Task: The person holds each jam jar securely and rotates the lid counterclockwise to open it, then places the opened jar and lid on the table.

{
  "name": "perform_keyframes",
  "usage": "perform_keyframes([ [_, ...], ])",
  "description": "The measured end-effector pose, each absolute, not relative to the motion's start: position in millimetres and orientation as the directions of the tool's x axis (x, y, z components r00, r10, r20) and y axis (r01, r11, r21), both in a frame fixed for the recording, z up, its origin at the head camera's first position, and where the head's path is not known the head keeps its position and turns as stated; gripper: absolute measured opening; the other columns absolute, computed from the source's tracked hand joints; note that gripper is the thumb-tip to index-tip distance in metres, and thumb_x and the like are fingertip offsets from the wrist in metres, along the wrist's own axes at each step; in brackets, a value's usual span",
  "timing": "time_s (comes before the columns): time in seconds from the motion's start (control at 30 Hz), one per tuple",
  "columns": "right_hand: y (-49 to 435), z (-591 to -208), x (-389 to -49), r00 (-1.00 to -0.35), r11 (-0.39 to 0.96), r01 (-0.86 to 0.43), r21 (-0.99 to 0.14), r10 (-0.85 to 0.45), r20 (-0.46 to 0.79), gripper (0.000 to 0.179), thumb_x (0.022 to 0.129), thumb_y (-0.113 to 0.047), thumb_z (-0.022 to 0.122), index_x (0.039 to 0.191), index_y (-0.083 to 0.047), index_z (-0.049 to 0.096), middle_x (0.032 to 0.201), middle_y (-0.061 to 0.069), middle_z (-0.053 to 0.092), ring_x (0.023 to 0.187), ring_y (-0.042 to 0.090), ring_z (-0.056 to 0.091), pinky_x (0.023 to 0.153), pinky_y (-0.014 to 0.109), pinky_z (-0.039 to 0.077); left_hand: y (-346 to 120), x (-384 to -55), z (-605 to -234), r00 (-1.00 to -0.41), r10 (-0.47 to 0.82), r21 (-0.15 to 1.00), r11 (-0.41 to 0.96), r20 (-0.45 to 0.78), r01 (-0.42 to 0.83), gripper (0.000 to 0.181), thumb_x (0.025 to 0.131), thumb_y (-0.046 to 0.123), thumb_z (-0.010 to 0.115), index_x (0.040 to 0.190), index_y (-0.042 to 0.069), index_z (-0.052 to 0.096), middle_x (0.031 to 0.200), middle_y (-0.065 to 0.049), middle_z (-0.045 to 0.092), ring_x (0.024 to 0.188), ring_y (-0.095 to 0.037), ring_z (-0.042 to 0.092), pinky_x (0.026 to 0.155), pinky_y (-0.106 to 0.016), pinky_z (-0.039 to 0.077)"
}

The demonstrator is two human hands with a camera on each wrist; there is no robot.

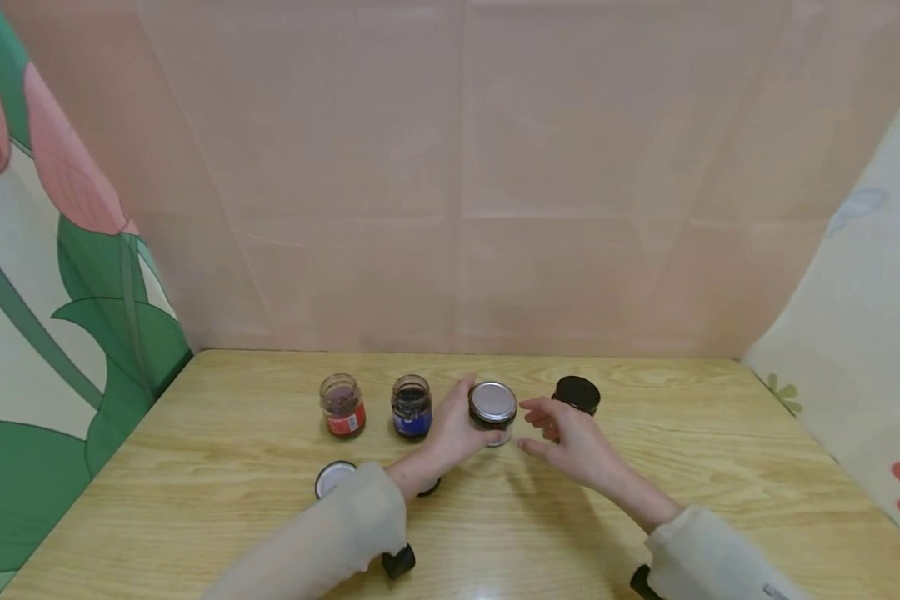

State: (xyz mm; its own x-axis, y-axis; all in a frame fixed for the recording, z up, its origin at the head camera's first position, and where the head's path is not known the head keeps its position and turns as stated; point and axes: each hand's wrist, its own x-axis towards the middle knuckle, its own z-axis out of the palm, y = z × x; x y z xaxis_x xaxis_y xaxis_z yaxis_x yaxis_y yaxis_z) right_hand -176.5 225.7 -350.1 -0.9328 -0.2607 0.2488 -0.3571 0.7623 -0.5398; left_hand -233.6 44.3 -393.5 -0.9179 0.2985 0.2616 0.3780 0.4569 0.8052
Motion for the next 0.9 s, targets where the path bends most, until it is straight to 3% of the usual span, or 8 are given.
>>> perform_keyframes([
  [0.3, 228, -353, -175, -0.939, 0.756, -0.343, -0.558, -0.248, 0.24, 0.043, 0.085, -0.016, 0.072, 0.122, 0.001, 0.06, 0.102, 0.01, 0.067, 0.092, 0.026, 0.064, 0.074, 0.039, 0.054, 49, -241, -407, -0.947, 0.271, 0.835, 0.471, 0.171, 0.286, 0.078, 0.066, 0.016, 0.089, 0.13, 0.004, 0.047, 0.124, -0.017, 0.061, 0.117, -0.033, 0.056, 0.101, -0.047, 0.042],
  [0.9, 227, -356, -174, -0.94, 0.737, -0.338, -0.585, -0.234, 0.249, 0.038, 0.085, -0.011, 0.072, 0.119, 0.003, 0.061, 0.103, 0.016, 0.067, 0.093, 0.029, 0.065, 0.075, 0.04, 0.055, 49, -241, -417, -0.933, 0.294, 0.803, 0.493, 0.208, 0.335, 0.074, 0.068, 0.016, 0.087, 0.128, 0.0, 0.047, 0.121, -0.018, 0.061, 0.115, -0.033, 0.058, 0.099, -0.047, 0.044],
])
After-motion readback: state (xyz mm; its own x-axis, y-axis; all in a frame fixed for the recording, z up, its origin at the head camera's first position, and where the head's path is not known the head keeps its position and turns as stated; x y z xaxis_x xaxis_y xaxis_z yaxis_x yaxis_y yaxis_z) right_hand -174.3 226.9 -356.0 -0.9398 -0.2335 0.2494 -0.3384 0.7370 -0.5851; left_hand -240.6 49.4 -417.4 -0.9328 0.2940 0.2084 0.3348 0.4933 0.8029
